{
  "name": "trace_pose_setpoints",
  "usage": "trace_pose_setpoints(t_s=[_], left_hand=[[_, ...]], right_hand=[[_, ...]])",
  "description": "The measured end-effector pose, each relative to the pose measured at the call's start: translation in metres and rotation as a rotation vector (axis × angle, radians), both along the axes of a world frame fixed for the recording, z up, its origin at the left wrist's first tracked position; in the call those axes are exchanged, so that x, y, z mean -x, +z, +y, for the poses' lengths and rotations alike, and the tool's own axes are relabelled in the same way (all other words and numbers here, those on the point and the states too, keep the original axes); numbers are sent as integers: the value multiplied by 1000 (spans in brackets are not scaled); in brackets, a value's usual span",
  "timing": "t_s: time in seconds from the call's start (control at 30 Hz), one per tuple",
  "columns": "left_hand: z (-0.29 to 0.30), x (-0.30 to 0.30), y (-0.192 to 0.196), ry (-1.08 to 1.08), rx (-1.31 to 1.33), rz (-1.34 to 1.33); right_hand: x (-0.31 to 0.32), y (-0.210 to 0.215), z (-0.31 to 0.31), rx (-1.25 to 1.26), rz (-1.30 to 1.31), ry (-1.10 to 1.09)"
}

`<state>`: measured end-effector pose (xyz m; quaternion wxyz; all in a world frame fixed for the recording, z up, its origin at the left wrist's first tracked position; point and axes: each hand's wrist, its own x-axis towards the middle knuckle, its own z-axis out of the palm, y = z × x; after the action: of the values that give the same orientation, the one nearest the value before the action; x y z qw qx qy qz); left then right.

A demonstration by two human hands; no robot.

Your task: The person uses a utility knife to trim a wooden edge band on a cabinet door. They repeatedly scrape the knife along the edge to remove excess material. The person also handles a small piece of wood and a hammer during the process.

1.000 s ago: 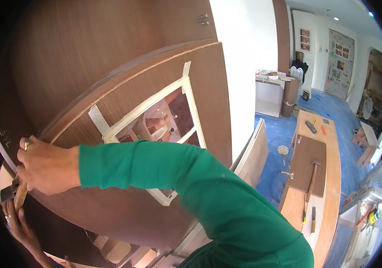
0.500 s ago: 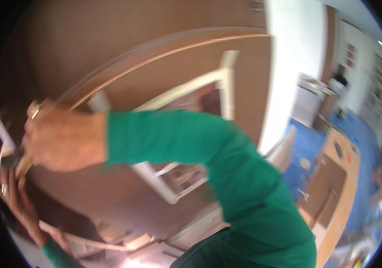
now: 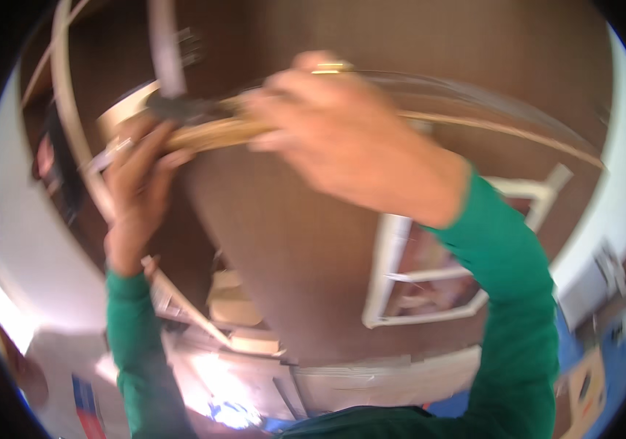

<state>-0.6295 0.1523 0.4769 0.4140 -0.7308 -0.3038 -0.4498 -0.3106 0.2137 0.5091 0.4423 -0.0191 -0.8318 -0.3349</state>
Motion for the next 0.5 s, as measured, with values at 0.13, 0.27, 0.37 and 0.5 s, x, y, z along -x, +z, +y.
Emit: trace_pose_setpoints(t_s=[0.13,0.27,0.37,0.5], left_hand=[[11,6,-3,34,3,18],[5,-21,5,71,23,53],[5,-18,5,61,22,41],[29,-106,6,-66,47,149]], right_hand=[[6,-7,12,48,19,49],[-34,-1,0,65,-15,-18],[-39,4,1,21,-77,-32],[-112,1,3,-32,-100,-127]])
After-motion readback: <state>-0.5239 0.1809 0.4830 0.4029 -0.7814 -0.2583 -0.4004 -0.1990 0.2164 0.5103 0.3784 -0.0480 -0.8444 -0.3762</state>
